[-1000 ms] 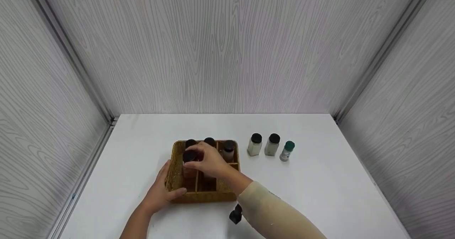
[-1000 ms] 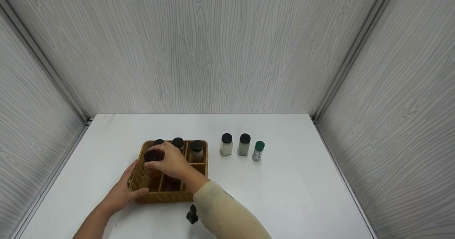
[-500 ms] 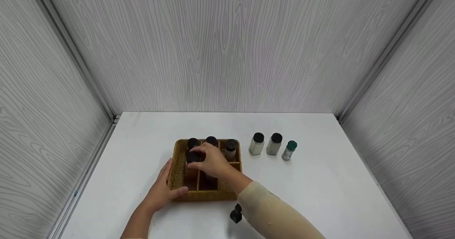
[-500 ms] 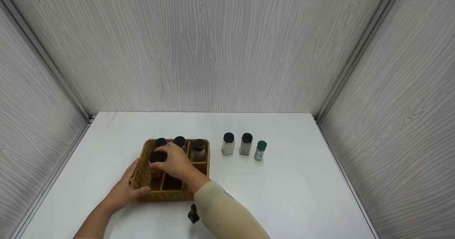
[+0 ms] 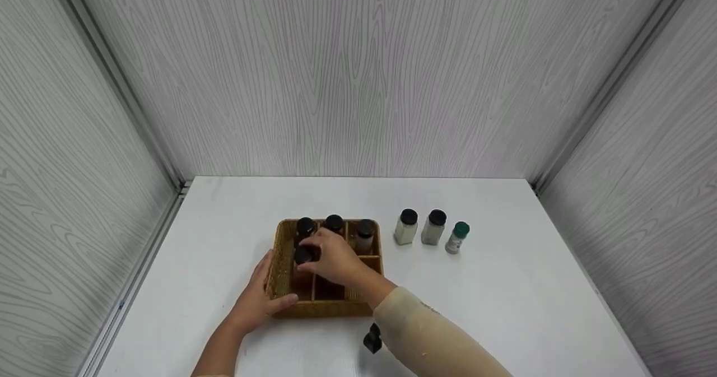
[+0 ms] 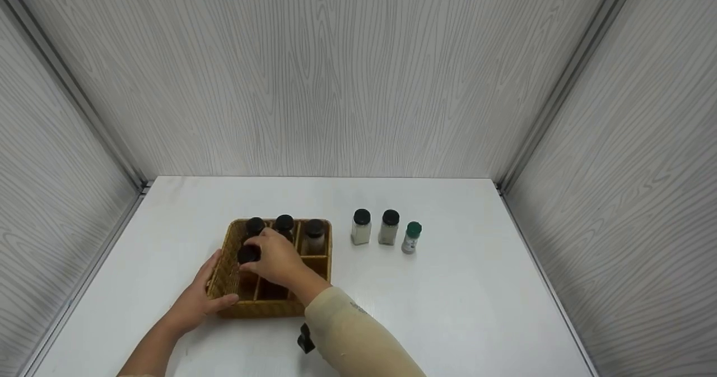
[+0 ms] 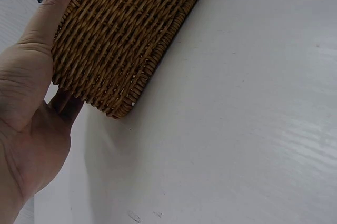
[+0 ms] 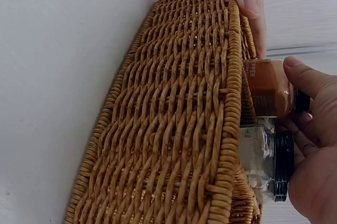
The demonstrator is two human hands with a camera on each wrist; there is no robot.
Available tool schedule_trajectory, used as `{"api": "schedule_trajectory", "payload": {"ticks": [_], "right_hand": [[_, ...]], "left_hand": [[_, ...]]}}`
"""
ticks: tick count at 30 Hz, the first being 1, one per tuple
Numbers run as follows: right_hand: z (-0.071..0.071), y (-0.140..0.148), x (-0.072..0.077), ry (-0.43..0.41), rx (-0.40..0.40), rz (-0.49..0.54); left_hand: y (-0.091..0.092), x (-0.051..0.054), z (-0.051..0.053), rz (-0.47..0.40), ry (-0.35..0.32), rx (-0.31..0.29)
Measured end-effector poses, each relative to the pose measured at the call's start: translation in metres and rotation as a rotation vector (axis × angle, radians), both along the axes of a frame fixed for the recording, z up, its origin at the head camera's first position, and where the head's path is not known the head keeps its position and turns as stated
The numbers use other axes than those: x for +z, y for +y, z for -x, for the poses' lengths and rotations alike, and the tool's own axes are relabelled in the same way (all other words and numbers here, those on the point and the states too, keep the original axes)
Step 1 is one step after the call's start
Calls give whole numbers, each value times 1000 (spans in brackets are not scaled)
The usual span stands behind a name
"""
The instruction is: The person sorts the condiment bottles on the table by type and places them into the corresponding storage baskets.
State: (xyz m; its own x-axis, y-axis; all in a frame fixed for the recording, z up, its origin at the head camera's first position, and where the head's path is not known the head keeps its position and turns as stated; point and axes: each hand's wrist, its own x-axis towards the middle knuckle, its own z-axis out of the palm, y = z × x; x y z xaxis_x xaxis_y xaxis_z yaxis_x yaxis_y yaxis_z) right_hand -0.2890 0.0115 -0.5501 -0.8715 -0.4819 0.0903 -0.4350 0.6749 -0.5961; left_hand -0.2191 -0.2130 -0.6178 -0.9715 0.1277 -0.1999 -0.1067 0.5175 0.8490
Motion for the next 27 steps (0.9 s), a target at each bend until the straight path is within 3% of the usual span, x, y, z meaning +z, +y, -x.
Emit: {"api": "schedule_trajectory", "payload": {"ticks": [12,27], "right_hand": [[-1,-4,-2,62,-2,-137],[-5,-9,-6,107,-10,-198]], "left_hand": [[-1,-2,0,-16,-4,0],[0,-1,-1,-24,11,12]]}}
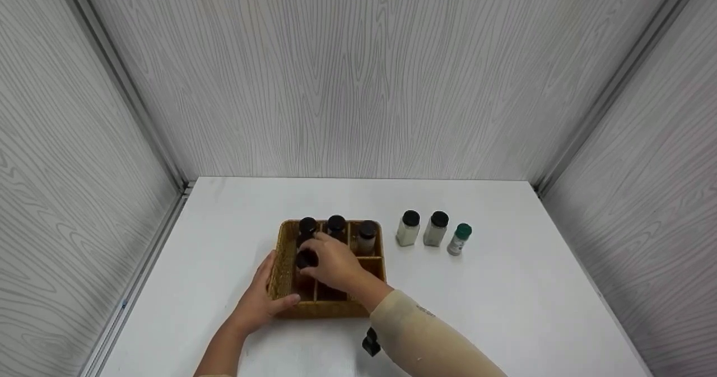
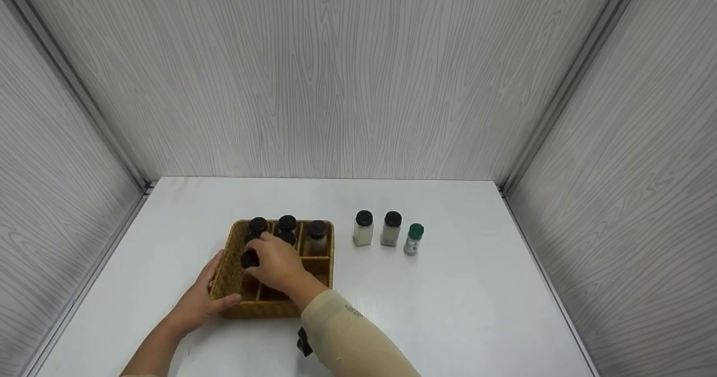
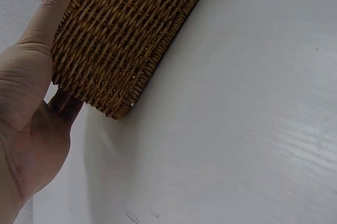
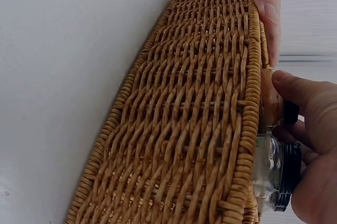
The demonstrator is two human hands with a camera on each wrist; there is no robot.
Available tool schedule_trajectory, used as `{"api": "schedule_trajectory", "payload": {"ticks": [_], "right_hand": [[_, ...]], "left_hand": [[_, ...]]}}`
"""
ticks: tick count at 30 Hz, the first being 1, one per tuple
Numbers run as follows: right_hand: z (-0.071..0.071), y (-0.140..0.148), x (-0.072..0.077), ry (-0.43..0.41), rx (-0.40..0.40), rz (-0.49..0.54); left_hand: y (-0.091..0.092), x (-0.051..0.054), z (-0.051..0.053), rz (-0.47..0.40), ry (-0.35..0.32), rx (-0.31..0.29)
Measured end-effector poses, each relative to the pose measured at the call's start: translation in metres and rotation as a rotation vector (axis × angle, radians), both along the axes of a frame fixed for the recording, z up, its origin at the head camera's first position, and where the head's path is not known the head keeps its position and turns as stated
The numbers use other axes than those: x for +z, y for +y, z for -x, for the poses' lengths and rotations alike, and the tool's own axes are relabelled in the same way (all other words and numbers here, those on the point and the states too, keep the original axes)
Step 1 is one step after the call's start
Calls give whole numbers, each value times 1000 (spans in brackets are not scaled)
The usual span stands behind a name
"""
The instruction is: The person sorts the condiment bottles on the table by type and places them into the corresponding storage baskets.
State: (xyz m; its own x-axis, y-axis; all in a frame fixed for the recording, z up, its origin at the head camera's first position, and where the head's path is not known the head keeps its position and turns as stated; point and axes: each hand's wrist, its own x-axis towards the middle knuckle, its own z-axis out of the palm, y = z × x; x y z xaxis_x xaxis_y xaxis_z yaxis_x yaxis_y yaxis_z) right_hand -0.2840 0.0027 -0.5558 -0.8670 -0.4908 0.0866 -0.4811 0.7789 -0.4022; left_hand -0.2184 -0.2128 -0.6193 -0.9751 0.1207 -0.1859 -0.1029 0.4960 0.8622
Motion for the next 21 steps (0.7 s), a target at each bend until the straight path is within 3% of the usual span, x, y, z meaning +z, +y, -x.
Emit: {"api": "schedule_trajectory", "payload": {"ticks": [13,21], "right_hand": [[4,10,2,-9,91,-5],[8,24,2,16,194,112]], "left_hand": [[-1,0,0,-9,-5,-1],[0,1,-1,-11,-7,-2]]}}
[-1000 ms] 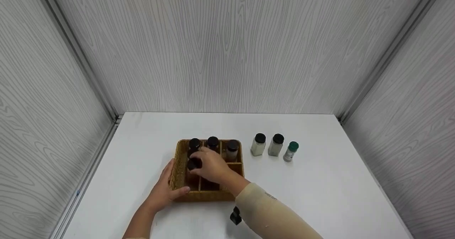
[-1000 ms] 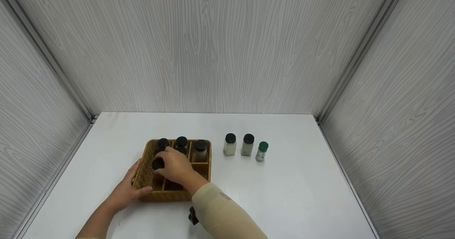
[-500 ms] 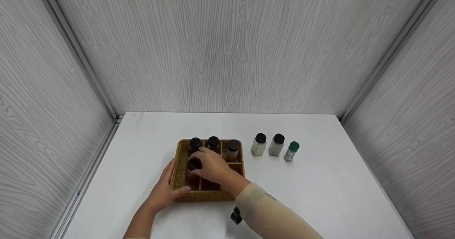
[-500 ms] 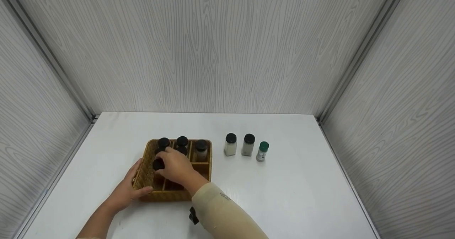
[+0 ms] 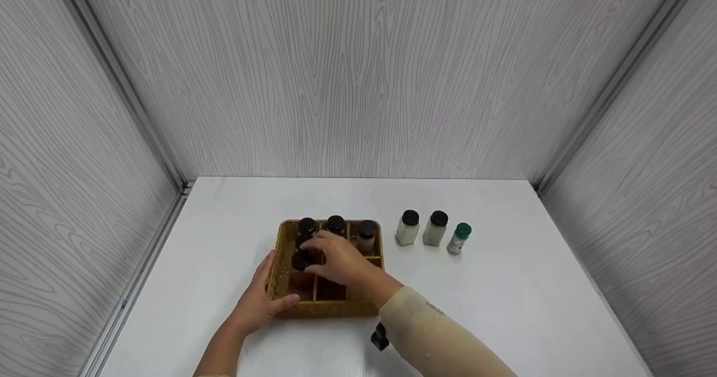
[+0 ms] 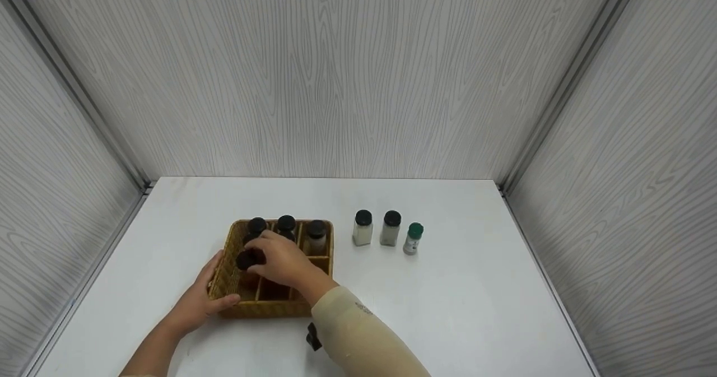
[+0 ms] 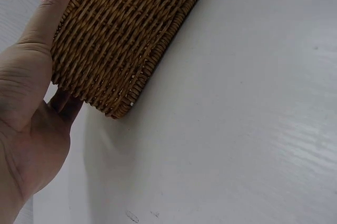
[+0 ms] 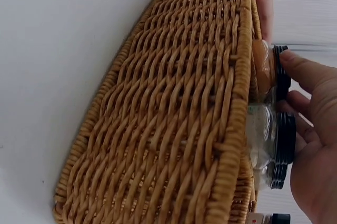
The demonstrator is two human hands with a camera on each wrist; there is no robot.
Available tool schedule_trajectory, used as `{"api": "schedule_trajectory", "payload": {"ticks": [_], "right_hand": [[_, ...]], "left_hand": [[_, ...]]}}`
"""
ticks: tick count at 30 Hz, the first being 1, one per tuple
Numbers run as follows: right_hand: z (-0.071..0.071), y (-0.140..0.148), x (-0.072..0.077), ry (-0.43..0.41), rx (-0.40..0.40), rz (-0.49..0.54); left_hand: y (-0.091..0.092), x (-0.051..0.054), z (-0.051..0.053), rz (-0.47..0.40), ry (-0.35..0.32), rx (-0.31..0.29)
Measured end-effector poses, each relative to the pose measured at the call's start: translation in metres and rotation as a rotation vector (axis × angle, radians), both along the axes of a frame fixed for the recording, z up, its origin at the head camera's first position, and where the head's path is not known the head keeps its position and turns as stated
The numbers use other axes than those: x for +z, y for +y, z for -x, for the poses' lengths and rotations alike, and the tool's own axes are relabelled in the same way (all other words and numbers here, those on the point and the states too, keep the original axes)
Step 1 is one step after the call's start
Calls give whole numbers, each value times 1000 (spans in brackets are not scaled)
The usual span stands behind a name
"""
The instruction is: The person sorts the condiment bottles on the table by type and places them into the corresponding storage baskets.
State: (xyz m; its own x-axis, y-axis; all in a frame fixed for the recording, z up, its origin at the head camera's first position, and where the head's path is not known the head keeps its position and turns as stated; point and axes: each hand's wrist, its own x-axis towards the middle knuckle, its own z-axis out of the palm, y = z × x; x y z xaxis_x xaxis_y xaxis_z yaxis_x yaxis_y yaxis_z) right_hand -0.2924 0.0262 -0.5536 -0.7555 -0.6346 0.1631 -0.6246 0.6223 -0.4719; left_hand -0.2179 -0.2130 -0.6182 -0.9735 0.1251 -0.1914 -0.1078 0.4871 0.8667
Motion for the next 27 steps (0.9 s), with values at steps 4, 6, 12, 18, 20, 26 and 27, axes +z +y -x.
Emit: {"api": "schedule_trajectory", "payload": {"ticks": [4,6,12,18,20,26,27], "right_hand": [[3,8,-1,-9,36,90],[3,11,-1,-4,45,112],[4,22,0,-8,39,138],[7,34,2,8,39,169],[9,39,2,10,29,172],[12,59,0,-7,-36,240],[13,62,-1,-8,-47,256]], "left_hand": [[0,1,0,1,3,0],[0,1,0,2,6,0],[0,1,1,0,3,-7],[0,2,2,2,-6,-1],[0,1,2,3,-6,1],[0,-2,1,-6,-3,-9],[0,-2,1,-10,-2,-11]]}}
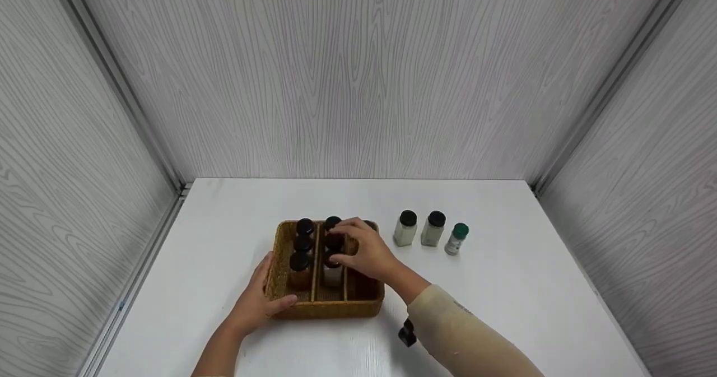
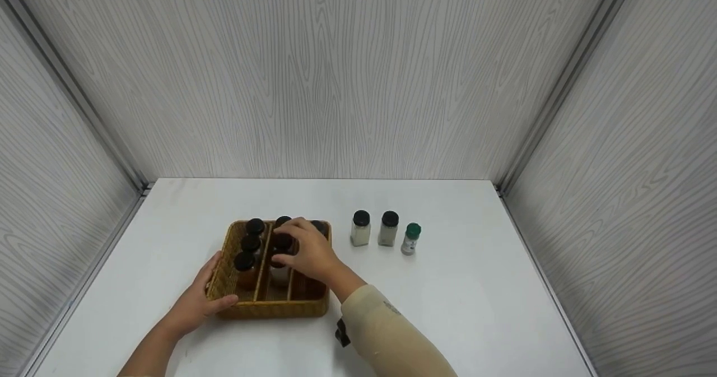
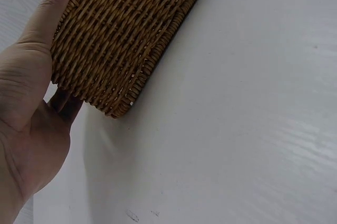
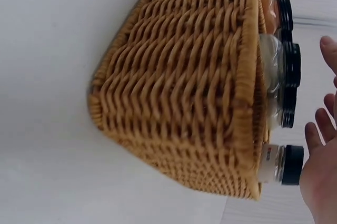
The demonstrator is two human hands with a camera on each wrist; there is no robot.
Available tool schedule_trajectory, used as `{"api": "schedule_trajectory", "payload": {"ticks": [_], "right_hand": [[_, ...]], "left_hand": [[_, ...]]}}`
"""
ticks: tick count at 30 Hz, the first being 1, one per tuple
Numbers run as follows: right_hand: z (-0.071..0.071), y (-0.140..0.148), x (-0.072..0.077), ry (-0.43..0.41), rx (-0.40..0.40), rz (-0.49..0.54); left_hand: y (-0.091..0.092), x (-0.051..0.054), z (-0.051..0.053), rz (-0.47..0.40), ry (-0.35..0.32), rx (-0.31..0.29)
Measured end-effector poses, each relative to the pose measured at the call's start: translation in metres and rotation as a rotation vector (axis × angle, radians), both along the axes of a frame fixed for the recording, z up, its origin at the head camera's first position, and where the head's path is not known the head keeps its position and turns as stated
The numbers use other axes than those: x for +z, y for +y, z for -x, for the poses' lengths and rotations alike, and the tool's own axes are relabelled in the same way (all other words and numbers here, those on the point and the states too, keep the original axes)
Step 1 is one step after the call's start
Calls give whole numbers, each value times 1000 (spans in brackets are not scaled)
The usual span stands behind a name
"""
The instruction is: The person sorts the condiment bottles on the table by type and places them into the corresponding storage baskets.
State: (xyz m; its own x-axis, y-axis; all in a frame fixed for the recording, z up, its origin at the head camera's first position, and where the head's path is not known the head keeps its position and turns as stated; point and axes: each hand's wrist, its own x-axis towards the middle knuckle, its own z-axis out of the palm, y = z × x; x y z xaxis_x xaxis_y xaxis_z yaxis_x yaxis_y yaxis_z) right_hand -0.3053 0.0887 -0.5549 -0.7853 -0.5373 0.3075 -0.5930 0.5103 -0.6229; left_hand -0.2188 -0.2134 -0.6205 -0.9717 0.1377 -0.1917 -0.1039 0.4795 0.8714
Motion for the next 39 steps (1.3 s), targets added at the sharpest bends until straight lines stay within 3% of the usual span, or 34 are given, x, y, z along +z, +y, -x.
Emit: {"api": "schedule_trajectory", "payload": {"ticks": [6,11,18,26,31,39], "right_hand": [[11,22,-3,-11,-79,74],[21,44,-7,-47,-193,114],[35,74,-16,-32,-311,115],[46,100,-17,22,-457,70],[49,110,-20,-7,-498,33],[51,114,-26,-147,-496,0]], "left_hand": [[-1,-2,0,-9,20,-1],[-1,-2,0,0,12,6],[-2,-4,0,-3,12,4],[-1,-2,0,12,2,8],[-1,-1,-1,4,-3,3],[1,0,0,6,-11,6]]}}
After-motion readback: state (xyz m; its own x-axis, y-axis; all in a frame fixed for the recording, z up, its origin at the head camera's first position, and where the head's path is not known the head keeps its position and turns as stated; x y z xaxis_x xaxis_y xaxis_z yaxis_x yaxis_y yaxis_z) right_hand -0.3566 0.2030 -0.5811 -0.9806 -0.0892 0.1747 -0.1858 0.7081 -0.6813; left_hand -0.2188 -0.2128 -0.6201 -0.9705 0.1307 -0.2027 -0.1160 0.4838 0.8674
